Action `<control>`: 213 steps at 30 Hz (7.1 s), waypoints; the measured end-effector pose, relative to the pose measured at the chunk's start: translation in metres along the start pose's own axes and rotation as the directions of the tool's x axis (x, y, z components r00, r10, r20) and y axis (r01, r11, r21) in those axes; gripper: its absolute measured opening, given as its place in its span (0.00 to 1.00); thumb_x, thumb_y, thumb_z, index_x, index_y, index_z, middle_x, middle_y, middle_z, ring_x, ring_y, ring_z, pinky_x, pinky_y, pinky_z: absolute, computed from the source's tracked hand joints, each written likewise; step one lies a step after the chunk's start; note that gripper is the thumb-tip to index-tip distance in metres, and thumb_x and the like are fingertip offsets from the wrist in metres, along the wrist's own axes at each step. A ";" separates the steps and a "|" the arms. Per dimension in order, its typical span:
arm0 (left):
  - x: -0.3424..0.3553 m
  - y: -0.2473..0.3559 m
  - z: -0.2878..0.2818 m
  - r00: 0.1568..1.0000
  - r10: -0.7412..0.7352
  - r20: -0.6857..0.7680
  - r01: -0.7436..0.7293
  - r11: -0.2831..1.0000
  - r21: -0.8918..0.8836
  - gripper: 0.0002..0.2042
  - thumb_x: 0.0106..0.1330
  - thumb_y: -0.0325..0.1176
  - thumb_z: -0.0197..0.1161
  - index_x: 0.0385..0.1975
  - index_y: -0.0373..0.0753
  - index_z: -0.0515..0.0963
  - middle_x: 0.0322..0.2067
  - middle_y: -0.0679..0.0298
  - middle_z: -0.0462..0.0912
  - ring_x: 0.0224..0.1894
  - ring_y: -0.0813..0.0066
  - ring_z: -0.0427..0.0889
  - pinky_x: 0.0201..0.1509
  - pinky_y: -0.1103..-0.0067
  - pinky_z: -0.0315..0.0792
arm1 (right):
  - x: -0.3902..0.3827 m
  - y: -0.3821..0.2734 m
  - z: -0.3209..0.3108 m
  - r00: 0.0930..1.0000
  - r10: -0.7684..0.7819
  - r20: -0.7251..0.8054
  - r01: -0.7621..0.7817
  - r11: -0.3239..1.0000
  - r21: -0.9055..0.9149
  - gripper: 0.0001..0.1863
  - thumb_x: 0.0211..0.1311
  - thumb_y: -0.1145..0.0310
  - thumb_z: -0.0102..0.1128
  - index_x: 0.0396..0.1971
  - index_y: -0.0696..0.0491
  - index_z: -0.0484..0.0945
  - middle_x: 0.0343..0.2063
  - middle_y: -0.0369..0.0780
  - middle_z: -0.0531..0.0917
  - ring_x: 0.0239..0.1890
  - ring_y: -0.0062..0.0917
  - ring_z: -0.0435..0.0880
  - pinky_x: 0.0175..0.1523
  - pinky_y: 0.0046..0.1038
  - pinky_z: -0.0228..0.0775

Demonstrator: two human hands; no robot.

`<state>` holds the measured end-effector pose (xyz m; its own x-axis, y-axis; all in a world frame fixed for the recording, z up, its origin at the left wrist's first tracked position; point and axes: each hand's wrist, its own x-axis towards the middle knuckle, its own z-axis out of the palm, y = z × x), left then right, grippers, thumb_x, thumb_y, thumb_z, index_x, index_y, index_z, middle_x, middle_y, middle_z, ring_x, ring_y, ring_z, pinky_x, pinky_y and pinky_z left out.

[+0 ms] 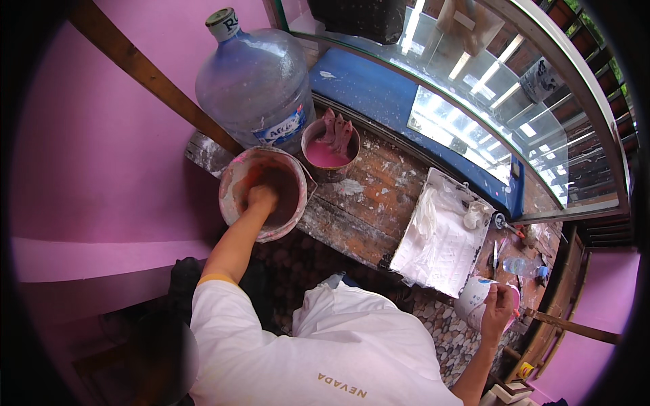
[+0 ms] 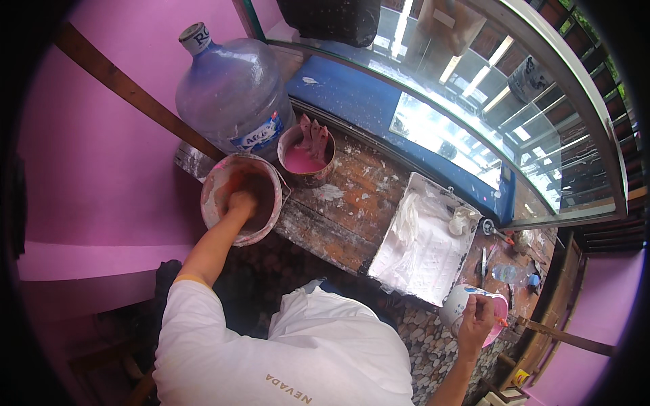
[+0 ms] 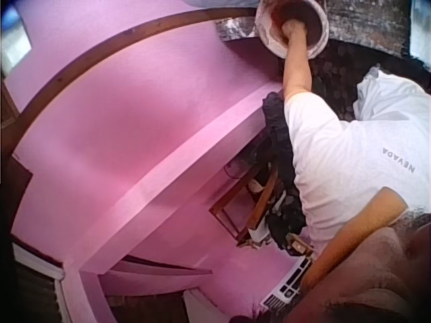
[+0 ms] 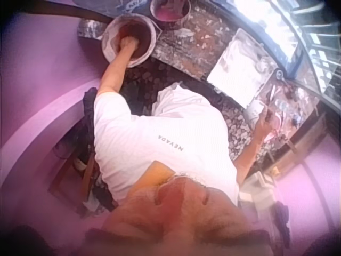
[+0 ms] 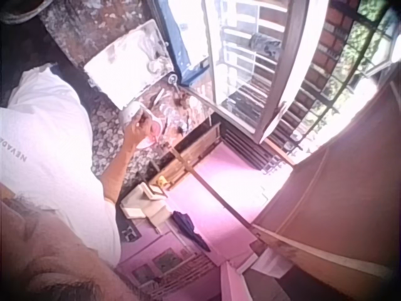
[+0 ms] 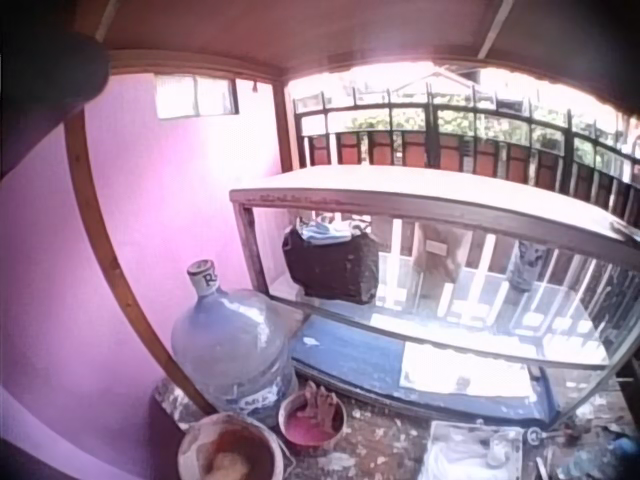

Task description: The person mixes pink and white paint in a bucket, cleans a brush in another container, and adds water from a bottle to the paint bucket.

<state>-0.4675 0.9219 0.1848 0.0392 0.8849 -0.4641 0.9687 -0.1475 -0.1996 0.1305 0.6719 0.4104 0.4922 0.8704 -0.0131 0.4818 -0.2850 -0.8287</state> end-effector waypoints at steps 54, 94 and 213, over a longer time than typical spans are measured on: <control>0.003 -0.015 0.044 0.924 -0.223 -0.310 0.015 0.833 -0.552 0.17 0.65 0.35 0.52 0.41 0.31 0.85 0.43 0.40 0.86 0.49 0.42 0.86 0.58 0.53 0.77 | 0.015 -0.010 0.013 0.997 -0.048 0.060 0.048 0.999 0.011 0.07 0.78 0.67 0.60 0.40 0.55 0.78 0.30 0.29 0.77 0.30 0.10 0.72 0.35 0.16 0.64; 0.001 -0.017 -0.012 0.871 -0.068 0.487 0.411 -0.444 -0.796 0.11 0.66 0.33 0.51 0.42 0.36 0.76 0.29 0.61 0.78 0.22 0.68 0.74 0.20 0.75 0.63 | 0.014 -0.018 0.022 0.996 -0.058 0.060 0.058 0.998 0.011 0.07 0.77 0.68 0.60 0.39 0.55 0.77 0.28 0.28 0.76 0.28 0.10 0.71 0.34 0.16 0.63; -0.123 0.019 -0.111 0.977 -0.177 0.120 -0.132 -0.941 -0.311 0.23 0.75 0.48 0.58 0.59 0.35 0.73 0.49 0.48 0.84 0.55 0.52 0.84 0.61 0.59 0.78 | -0.006 -0.231 0.458 -0.232 -0.677 0.698 0.913 0.096 0.397 0.23 0.57 0.67 0.56 0.51 0.64 0.79 0.55 0.54 0.82 0.65 0.44 0.76 0.78 0.43 0.53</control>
<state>-0.4263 0.8597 0.3339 -0.1626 0.8373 -0.5219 -0.8407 0.1593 0.5175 -0.3157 0.9158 0.3453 -0.9467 0.2712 0.1736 0.2079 0.9265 -0.3135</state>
